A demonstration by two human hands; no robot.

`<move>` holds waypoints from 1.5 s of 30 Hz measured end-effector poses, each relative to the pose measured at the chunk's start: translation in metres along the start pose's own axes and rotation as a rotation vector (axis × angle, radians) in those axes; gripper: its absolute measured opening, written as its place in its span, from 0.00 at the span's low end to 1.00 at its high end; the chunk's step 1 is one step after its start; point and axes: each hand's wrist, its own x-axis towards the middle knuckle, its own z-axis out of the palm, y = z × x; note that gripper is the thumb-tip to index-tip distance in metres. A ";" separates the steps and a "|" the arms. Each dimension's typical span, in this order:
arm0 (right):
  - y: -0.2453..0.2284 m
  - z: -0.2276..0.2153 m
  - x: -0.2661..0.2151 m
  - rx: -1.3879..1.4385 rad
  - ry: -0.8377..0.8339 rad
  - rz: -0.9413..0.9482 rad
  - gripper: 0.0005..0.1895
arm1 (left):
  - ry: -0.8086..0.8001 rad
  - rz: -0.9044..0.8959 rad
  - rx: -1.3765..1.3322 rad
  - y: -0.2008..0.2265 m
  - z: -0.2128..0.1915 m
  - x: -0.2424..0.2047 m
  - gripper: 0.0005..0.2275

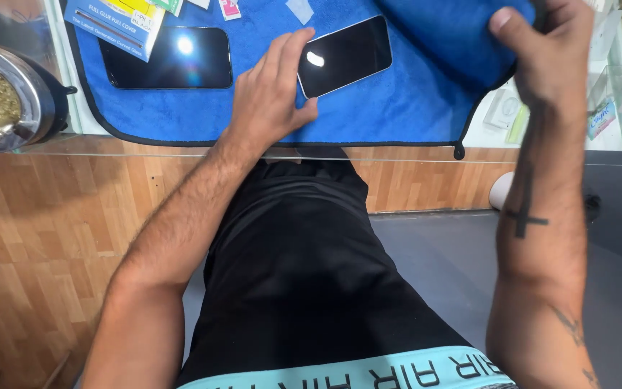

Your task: Cleaning a smartphone screen and applying a tempered glass screen protector.

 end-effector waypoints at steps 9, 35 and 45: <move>0.010 0.120 -0.014 -0.233 0.437 0.079 0.13 | -0.007 0.082 0.168 -0.003 0.009 0.006 0.43; 0.006 0.189 0.000 -0.408 0.095 -0.159 0.14 | 0.028 0.032 0.049 -0.011 0.019 0.004 0.43; 0.016 0.170 -0.004 -0.406 0.119 -0.120 0.15 | -0.004 -0.002 0.013 -0.009 0.020 0.010 0.42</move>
